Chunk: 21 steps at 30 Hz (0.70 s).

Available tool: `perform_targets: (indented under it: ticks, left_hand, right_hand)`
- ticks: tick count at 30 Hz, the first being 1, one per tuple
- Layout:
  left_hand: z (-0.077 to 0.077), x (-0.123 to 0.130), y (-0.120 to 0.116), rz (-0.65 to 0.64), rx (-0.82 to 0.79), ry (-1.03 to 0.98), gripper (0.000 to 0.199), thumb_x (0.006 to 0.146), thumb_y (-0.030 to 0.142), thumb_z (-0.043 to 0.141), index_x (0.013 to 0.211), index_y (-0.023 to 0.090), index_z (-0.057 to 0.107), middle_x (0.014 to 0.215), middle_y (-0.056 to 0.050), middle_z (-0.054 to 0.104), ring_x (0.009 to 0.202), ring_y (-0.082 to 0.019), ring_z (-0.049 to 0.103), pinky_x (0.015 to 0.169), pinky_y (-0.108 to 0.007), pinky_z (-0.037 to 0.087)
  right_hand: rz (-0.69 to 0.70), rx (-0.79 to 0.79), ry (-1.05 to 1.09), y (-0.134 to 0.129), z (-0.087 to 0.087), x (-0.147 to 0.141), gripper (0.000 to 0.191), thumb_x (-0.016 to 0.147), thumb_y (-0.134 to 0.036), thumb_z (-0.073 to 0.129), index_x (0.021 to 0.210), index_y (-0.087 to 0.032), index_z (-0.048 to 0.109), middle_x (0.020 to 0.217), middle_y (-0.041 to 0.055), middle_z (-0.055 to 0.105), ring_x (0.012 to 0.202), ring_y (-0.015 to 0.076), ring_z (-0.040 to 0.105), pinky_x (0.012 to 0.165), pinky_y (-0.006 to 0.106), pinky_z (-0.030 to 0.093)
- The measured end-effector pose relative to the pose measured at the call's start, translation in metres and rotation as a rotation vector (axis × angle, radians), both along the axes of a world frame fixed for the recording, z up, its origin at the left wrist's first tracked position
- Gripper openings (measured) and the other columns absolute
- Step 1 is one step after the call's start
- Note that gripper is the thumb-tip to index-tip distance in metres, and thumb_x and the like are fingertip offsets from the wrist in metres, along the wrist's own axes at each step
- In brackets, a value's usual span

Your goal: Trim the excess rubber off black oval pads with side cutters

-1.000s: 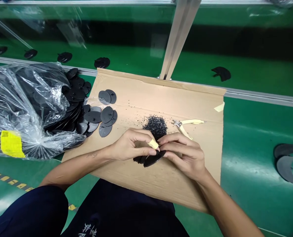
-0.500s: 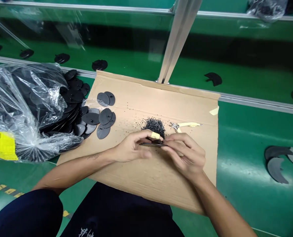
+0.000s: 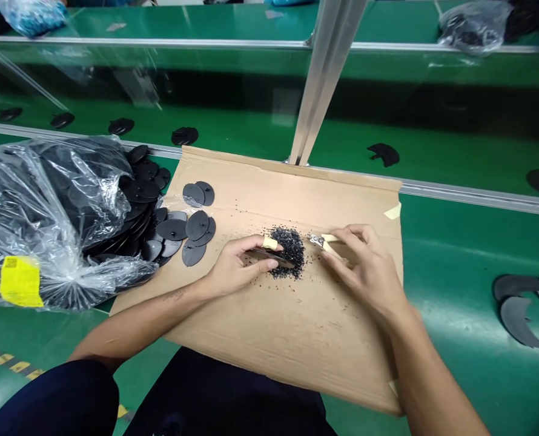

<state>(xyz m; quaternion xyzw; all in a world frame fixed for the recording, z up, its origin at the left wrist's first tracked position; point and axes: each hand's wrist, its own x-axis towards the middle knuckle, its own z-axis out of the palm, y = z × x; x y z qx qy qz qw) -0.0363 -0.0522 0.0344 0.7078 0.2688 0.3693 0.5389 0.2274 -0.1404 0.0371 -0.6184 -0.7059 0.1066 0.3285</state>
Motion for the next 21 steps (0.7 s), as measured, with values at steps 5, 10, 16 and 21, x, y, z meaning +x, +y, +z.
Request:
perform_targets:
  ticks: [5, 10, 16, 21]
  left_hand:
    - [-0.004, 0.001, -0.001, -0.022, 0.005, -0.038, 0.024, 0.089, 0.033, 0.077, 0.103, 0.014, 0.077, 0.099, -0.009, 0.078, 0.092, -0.018, 0.076, 0.082, -0.025, 0.063]
    - [-0.005, 0.001, 0.0, -0.054, 0.024, -0.087, 0.022, 0.088, 0.029, 0.078, 0.106, 0.015, 0.077, 0.1, -0.009, 0.078, 0.092, -0.017, 0.076, 0.083, -0.024, 0.063]
    - [-0.004, 0.002, -0.001, -0.066, 0.035, -0.084, 0.022, 0.089, 0.031, 0.076, 0.104, 0.014, 0.078, 0.097, -0.009, 0.078, 0.089, -0.018, 0.076, 0.08, -0.026, 0.063]
    - [-0.004, 0.001, -0.001, -0.071, 0.052, -0.074, 0.024, 0.09, 0.033, 0.076, 0.104, 0.014, 0.077, 0.098, -0.01, 0.078, 0.089, -0.018, 0.075, 0.079, -0.025, 0.064]
  right_hand:
    - [0.176, 0.049, 0.226, -0.003, 0.017, -0.032, 0.025, 0.104, -0.027, 0.058, 0.128, -0.02, 0.063, 0.11, 0.0111, 0.066, 0.099, 0.0271, 0.064, 0.085, 0.043, 0.056]
    - [0.225, 0.055, 0.285, -0.006, 0.02, -0.041, 0.029, 0.101, -0.024, 0.061, 0.13, -0.018, 0.063, 0.109, 0.0123, 0.067, 0.094, 0.0263, 0.066, 0.079, 0.041, 0.057]
    - [0.226, 0.12, 0.218, -0.007, 0.019, -0.041, 0.028, 0.1, -0.024, 0.063, 0.128, -0.019, 0.065, 0.109, 0.0122, 0.069, 0.094, 0.0275, 0.068, 0.081, 0.043, 0.059]
    - [0.228, 0.174, 0.098, -0.007, 0.019, -0.039, 0.031, 0.101, -0.025, 0.066, 0.131, -0.02, 0.063, 0.111, 0.013, 0.069, 0.093, 0.0283, 0.068, 0.078, 0.044, 0.058]
